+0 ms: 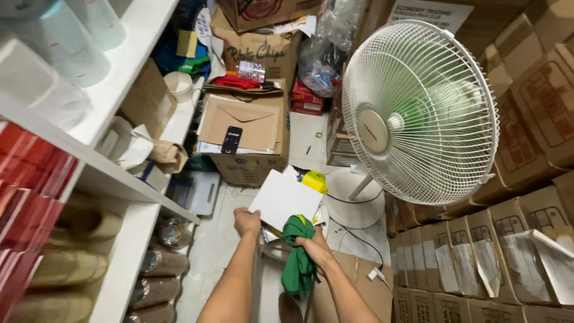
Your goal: The person organizes stacks of paper, pads, and various packaged items on shelves and the floor, moving items between locations and wiping some surfaces with a green cloth.
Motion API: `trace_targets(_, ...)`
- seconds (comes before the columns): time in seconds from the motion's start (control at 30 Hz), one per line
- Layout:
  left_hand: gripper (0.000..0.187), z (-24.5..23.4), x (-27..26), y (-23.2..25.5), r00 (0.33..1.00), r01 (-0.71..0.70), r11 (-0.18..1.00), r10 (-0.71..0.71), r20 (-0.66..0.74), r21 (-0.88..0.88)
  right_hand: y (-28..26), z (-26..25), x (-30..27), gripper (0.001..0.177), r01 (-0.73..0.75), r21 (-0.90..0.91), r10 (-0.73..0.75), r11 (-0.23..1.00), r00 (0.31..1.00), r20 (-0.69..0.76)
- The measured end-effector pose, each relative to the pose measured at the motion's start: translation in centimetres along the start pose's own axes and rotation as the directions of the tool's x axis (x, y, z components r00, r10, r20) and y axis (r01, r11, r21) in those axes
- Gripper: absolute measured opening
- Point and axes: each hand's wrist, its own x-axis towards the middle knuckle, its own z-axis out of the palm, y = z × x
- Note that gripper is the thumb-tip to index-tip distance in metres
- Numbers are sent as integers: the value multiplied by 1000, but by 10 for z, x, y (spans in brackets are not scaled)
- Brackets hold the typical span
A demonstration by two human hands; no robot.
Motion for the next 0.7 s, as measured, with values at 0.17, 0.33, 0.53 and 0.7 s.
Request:
trace_targets(0.17, 37, -18, -32, 32, 977, -193, 970, 203, 58, -148, 13, 9, -15, 61, 0, 273, 15, 962, 999, -53)
trace_targets(0.33, 31, -104, -89, 54, 888, -411, 897, 435, 151, -165, 31, 37, -63, 17, 72, 725, -118, 685, 993, 12)
trace_targets(0.53, 26, -281, -158, 67, 661, -715, 666, 743, 106, -213, 22, 115, -161, 23, -70, 876, -150, 478, 976, 160)
trace_targets(0.7, 26, -453, -224, 82, 611, -791, 611, 790, -51, -23, 13, 202, -209, 30, -217, 710, -243, 670, 839, 486)
